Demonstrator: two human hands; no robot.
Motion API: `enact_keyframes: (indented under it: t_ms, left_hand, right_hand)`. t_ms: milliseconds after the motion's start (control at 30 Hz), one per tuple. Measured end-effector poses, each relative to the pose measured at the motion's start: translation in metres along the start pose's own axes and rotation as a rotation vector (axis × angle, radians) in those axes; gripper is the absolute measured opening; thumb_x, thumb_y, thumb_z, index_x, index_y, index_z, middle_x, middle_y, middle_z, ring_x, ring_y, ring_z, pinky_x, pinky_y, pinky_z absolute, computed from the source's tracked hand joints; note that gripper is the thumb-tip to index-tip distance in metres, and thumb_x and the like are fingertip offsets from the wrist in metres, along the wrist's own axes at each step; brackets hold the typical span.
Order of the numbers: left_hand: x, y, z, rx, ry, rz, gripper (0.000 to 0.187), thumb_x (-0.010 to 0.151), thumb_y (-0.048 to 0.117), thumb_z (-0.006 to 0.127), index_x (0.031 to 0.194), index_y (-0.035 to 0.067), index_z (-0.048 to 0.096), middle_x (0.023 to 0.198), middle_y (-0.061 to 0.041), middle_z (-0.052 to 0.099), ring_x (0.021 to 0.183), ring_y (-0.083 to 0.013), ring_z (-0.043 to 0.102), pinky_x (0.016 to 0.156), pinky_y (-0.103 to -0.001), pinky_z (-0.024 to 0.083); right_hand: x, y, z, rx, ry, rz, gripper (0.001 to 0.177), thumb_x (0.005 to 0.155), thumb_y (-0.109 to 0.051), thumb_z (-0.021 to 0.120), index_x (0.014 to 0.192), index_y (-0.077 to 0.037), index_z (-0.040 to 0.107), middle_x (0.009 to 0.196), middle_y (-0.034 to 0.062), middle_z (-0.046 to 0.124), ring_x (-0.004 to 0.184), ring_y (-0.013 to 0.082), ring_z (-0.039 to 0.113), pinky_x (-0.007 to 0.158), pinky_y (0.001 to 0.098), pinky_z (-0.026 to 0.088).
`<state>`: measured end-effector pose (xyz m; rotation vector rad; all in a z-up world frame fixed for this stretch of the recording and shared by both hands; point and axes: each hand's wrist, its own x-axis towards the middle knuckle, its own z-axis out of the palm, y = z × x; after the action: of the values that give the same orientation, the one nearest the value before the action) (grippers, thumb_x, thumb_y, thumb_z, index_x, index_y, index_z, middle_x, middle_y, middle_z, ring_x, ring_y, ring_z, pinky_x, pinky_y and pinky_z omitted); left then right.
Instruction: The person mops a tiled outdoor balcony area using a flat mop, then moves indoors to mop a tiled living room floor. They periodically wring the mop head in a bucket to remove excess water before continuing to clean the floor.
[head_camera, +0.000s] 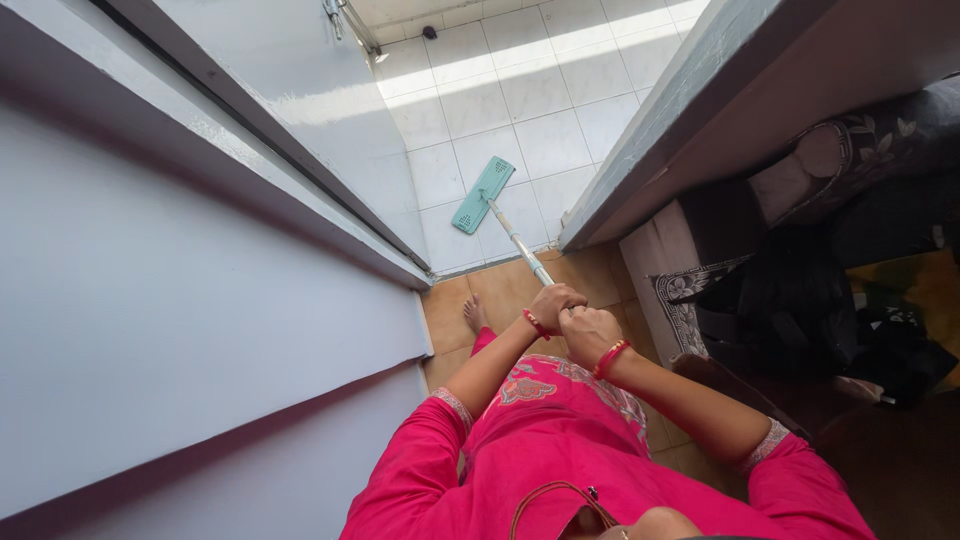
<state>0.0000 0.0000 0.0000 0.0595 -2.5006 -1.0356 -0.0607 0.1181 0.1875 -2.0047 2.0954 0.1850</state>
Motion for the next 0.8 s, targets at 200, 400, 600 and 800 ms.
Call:
enact_keyframes:
  t_ms: [200,400,600,800]
  left_hand:
    - [-0.018,0.042,0.004,0.046,-0.249,-0.042,0.027,0.064,0.033,0.075,0.066,0.008,0.064,0.067,-0.016,0.067,0.067,-0.039,0.066,0.062,-0.049,0.051]
    - [-0.028,0.031,-0.037,-0.055,0.027,-0.01,0.025,0.061,0.029,0.071,0.068,0.008,0.058,0.062,-0.014,0.058,0.065,-0.0376,0.062,0.059,-0.047,0.047]
    - [-0.009,-0.08,-0.091,0.069,0.498,-0.233,0.025,0.078,0.012,0.074,0.068,0.004,0.054,0.066,-0.014,0.056,0.066,-0.0351,0.057,0.061,-0.044,0.047]
    - [0.009,-0.098,-0.115,0.077,0.463,-0.231,0.023,0.077,0.012,0.073,0.065,0.005,0.055,0.066,-0.013,0.056,0.068,-0.0351,0.057,0.066,-0.044,0.047]
  right_hand:
    - [-0.068,-0.031,-0.061,0.443,0.845,-0.288,0.02,0.086,-0.016,0.074,0.076,-0.004,0.062,0.08,0.0068,0.062,0.07,0.028,0.065,0.063,0.0381,0.052]
    - [-0.022,-0.025,-0.017,1.084,0.793,-0.512,0.027,0.095,-0.005,0.059,0.068,-0.004,0.062,0.068,0.0066,0.065,0.062,0.0215,0.064,0.059,0.0332,0.05]
    - [0.122,-0.045,0.03,1.284,0.871,-0.274,0.034,0.102,-0.008,0.051,0.071,0.002,0.061,0.06,0.0067,0.058,0.054,0.0161,0.057,0.055,0.0313,0.046]
    - [0.155,-0.036,0.023,1.248,0.773,-0.143,0.042,0.103,-0.008,0.052,0.061,-0.001,0.056,0.055,0.0052,0.057,0.05,0.0142,0.055,0.052,0.031,0.042]
